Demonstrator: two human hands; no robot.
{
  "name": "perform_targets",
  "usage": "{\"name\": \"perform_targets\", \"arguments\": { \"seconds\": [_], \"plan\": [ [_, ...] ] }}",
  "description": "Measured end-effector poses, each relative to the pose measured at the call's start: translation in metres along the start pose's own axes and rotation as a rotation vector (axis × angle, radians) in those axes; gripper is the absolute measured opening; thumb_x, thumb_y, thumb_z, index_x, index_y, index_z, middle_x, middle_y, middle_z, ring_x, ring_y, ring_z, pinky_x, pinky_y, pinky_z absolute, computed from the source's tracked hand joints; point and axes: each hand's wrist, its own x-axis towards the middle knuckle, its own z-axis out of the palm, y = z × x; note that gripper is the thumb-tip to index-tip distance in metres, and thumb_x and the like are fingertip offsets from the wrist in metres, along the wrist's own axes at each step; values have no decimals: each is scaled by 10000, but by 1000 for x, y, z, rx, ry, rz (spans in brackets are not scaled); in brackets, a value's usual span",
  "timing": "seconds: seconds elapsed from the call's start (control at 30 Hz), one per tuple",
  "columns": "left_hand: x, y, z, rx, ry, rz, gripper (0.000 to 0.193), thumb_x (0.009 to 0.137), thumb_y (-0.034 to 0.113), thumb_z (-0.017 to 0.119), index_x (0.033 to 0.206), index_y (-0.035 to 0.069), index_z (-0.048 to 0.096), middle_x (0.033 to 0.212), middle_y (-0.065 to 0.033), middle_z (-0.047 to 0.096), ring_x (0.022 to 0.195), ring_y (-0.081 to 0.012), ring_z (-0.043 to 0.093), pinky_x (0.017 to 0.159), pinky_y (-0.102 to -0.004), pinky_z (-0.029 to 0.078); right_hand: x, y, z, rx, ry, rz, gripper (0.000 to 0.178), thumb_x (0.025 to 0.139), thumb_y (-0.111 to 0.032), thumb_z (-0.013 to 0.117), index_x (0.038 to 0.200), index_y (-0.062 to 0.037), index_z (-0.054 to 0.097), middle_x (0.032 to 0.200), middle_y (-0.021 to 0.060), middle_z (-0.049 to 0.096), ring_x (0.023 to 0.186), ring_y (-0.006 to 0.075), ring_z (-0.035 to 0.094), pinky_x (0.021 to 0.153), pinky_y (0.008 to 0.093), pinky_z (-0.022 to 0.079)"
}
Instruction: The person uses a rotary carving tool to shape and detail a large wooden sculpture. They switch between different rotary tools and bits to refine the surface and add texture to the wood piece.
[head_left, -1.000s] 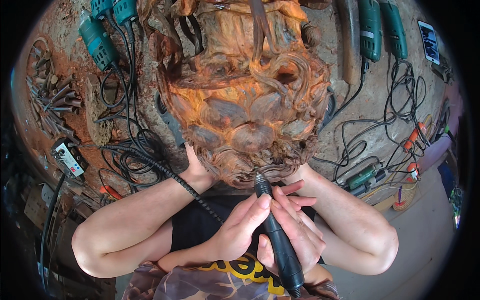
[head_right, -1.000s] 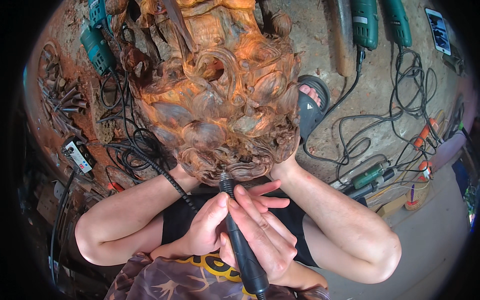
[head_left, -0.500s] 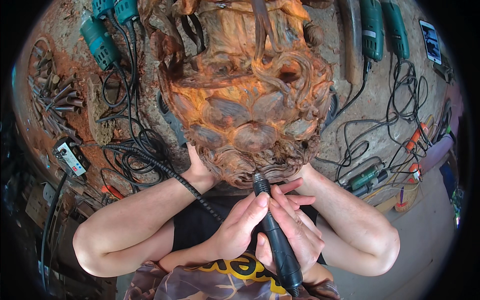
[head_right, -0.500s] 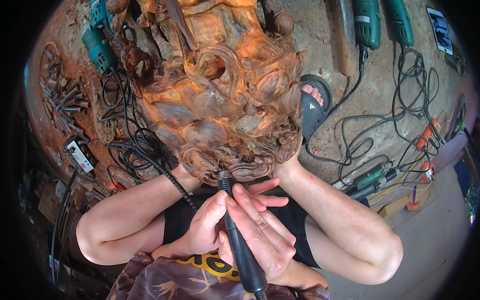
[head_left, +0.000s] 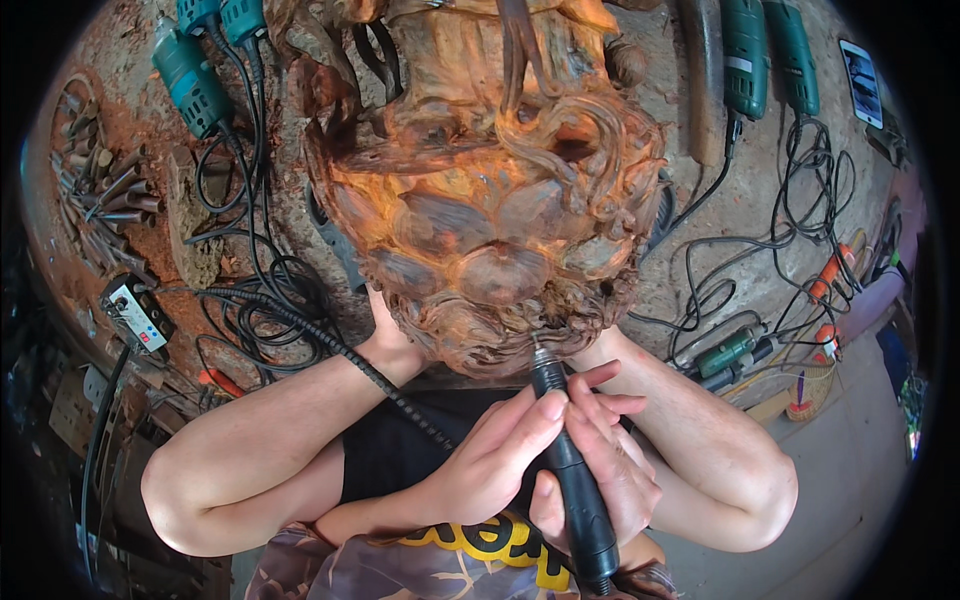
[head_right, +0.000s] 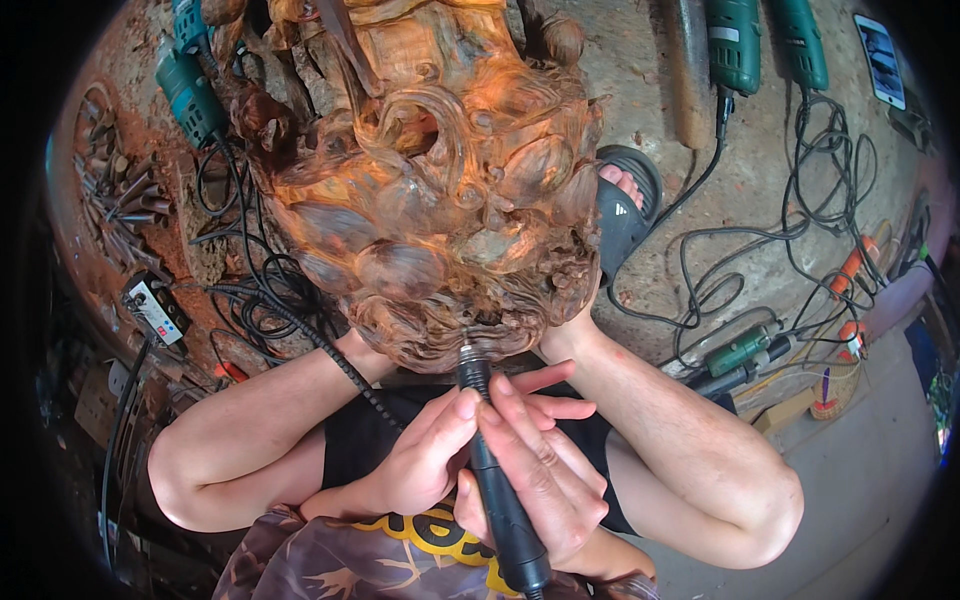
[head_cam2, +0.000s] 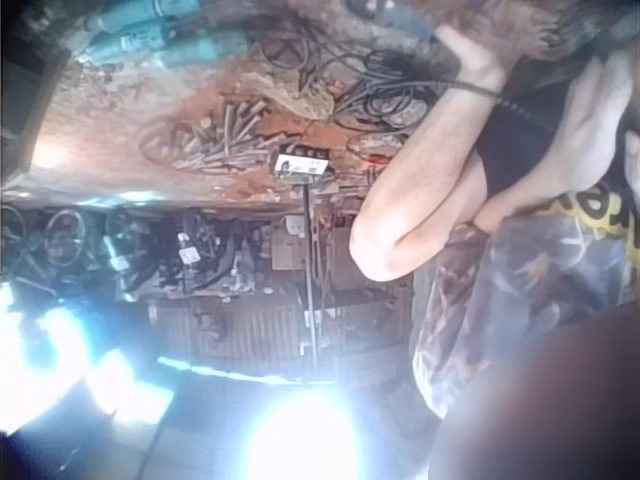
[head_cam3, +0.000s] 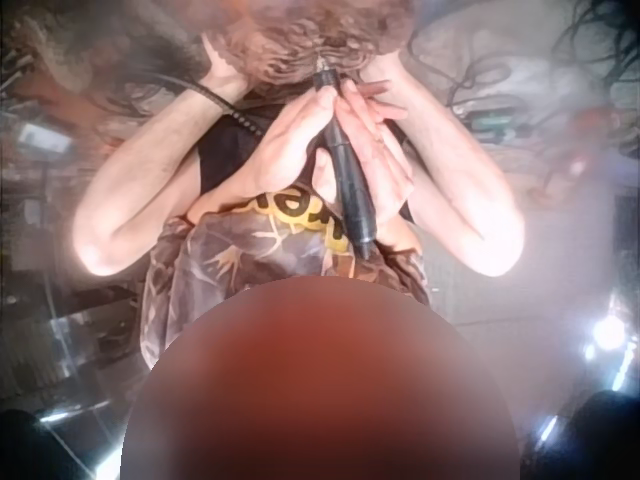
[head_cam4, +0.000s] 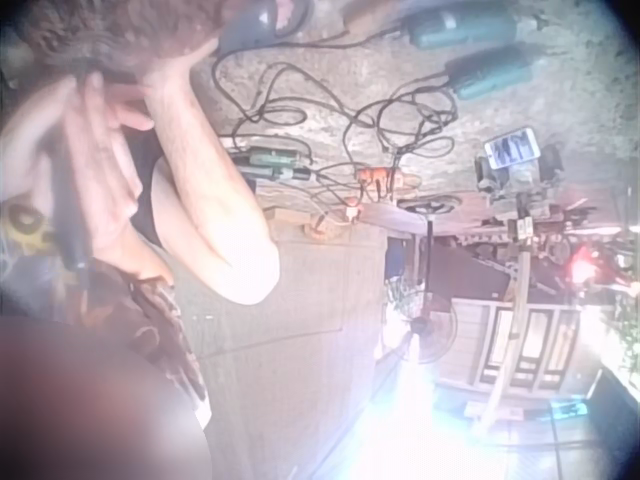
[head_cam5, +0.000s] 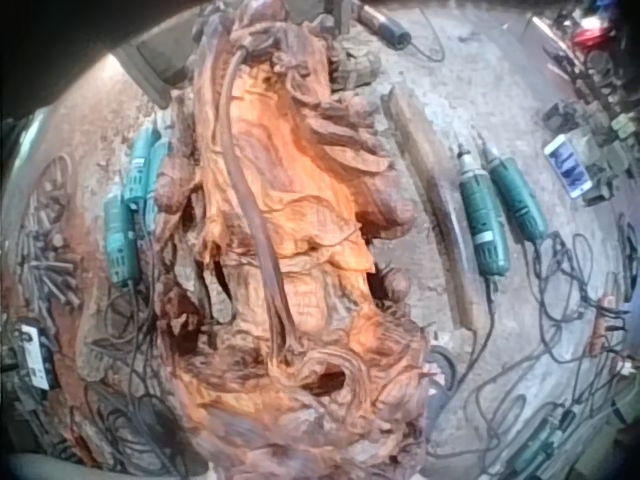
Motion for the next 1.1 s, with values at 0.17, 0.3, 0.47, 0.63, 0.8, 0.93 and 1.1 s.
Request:
{"name": "perform_targets", "arguments": {
  "seconds": [0.17,0.3,0.47,0.63,0.8,0.93,1.1],
  "plan": [
    [5,0,4,22,12,-14,705,1179,476,261,1514,-108,470,1665,-301,383,1517,-388,454,1242,-485,378,0,8,-5,50,15,4,445,880,-102,806,1234,150,710,1282,391,691,1195,457,731,1010,471,600],
    [5,1,5,-44,11,18,609,1201,392,277,1608,-57,329,1560,-272,530,1439,-298,539,1221,-422,398,1,9,-6,73,-25,-19,439,892,-101,785,1230,165,703,1273,391,694,1201,457,729,1028,479,588],
    [12,-4,11,-77,60,-70,611,1202,401,279,1607,-54,337,1546,-264,550,1435,-289,546,1227,-399,388,1,9,-10,52,59,19,449,889,-109,790,1228,170,700,1249,385,708,1204,462,726,1030,481,586],
    [12,-4,9,-52,42,-25,633,1200,420,272,1598,-67,348,1555,-260,544,1423,-287,554,1219,-406,400,2,12,-11,82,3,15,439,879,-97,797,1220,164,709,1252,388,705,1208,452,727,1026,471,589],
    [14,-6,8,-29,47,-52,631,1199,429,276,1612,-43,348,1576,-237,532,1403,-270,570,1204,-409,419,3,12,-11,82,63,48,446,859,-95,805,1219,153,719,1247,377,714,1206,440,732,1017,463,592],
    [12,-3,9,-4,55,-5,612,1202,407,276,1605,-48,351,1571,-243,533,1436,-269,537,1222,-405,395,4,16,-10,97,26,3,447,873,-122,813,1210,154,717,1237,376,718,1199,441,735,1014,462,593],
    [8,1,10,17,38,-31,637,1183,459,296,1457,-82,488,1625,-297,436,1483,-352,489,1233,-472,388,-7,19,-9,105,36,-39,471,887,-143,811,1246,142,702,1260,384,703,1208,445,729,1030,479,588]
  ]
}}
